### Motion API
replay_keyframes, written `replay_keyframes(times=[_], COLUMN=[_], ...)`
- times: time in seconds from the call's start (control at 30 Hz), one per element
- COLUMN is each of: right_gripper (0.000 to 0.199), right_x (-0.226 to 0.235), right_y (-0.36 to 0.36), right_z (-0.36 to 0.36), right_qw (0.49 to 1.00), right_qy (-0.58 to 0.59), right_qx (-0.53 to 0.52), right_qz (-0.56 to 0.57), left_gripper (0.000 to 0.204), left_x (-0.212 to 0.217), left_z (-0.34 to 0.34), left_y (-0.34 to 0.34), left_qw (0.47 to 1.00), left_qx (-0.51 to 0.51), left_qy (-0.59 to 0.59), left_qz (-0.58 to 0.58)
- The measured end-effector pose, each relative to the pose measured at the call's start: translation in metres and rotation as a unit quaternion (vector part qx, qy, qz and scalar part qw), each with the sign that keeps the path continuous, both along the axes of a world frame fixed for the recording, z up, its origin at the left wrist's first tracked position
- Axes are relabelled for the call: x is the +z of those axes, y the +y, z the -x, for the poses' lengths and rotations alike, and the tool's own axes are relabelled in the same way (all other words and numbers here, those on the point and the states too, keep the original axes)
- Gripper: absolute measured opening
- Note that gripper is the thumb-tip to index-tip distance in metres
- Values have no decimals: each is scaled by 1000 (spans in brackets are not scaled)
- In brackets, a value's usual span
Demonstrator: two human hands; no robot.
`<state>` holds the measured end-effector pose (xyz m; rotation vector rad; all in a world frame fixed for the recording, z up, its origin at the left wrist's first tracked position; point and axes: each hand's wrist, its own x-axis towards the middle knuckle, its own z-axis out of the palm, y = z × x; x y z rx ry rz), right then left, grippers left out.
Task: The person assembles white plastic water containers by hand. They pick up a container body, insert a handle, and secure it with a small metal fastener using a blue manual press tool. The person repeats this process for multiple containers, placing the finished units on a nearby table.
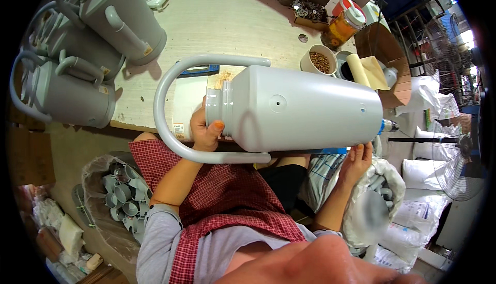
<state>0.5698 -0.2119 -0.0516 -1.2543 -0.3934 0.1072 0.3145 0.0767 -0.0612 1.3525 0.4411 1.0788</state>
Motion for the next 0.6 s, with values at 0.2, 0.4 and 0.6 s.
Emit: replay_keyframes(times=[0.2, 0.4, 0.6], right_gripper=[33, 32, 29], right_x=[-3, 0, -2], right_y=[-4, 1, -13], right_z=[-8, -9, -8], right_qw=[1000, 1000, 999], right_qy=[-10, -19, 8], right_qx=[-4, -11, -31], right_qz=[9, 13, 37], left_gripper=[59, 57, 47], left_x=[-12, -13, -18], left_z=[-5, -5, -12], left_y=[-1, 1, -5], left_qw=[999, 1000, 993], left_qx=[-10, -11, -22], left_qy=[16, 16, 44], left_qz=[28, 25, 109])
